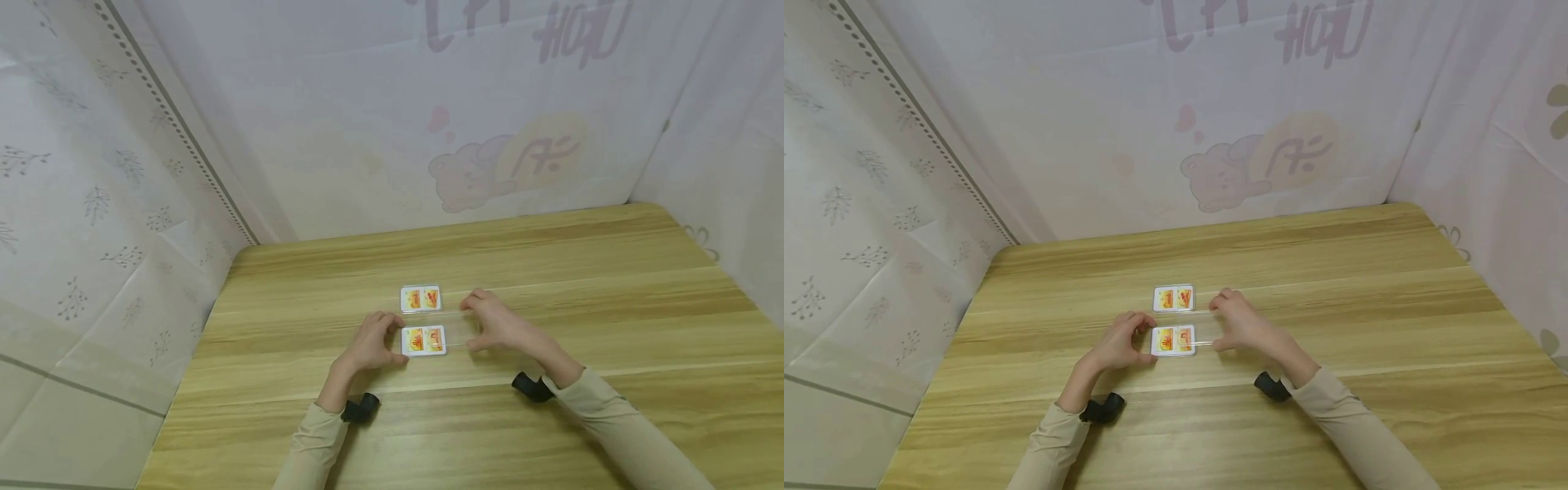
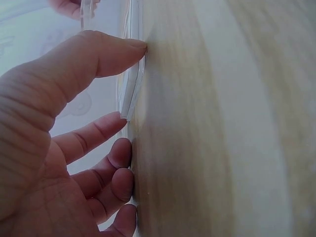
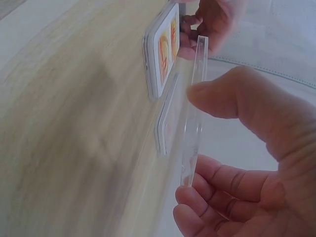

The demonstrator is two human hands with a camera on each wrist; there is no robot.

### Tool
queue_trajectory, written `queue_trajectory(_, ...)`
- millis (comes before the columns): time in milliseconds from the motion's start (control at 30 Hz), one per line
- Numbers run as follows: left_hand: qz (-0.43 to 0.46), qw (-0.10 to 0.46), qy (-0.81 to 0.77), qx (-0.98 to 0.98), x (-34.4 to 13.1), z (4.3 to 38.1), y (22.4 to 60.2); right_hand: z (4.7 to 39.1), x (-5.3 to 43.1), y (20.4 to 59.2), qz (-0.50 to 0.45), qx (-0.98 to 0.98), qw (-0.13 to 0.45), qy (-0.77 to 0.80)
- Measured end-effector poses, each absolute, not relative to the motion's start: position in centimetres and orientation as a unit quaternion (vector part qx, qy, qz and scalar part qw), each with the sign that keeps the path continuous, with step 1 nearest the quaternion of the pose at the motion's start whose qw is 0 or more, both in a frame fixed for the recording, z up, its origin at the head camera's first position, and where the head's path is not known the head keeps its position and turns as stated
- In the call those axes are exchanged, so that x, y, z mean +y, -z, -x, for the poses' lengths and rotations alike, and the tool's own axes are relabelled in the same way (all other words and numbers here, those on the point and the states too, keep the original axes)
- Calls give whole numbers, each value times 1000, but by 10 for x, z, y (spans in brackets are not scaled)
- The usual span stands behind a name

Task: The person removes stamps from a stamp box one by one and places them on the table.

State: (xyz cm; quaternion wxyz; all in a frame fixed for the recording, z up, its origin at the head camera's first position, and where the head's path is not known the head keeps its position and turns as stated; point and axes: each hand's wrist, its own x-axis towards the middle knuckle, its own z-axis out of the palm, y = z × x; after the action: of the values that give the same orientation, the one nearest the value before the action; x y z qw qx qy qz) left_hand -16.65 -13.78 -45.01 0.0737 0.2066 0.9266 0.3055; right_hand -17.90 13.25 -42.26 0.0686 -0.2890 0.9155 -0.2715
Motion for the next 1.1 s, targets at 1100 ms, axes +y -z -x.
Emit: queue_trajectory(1100,-205,72,-301,928,-137,166,450,172,180,424,311,910,34,271)
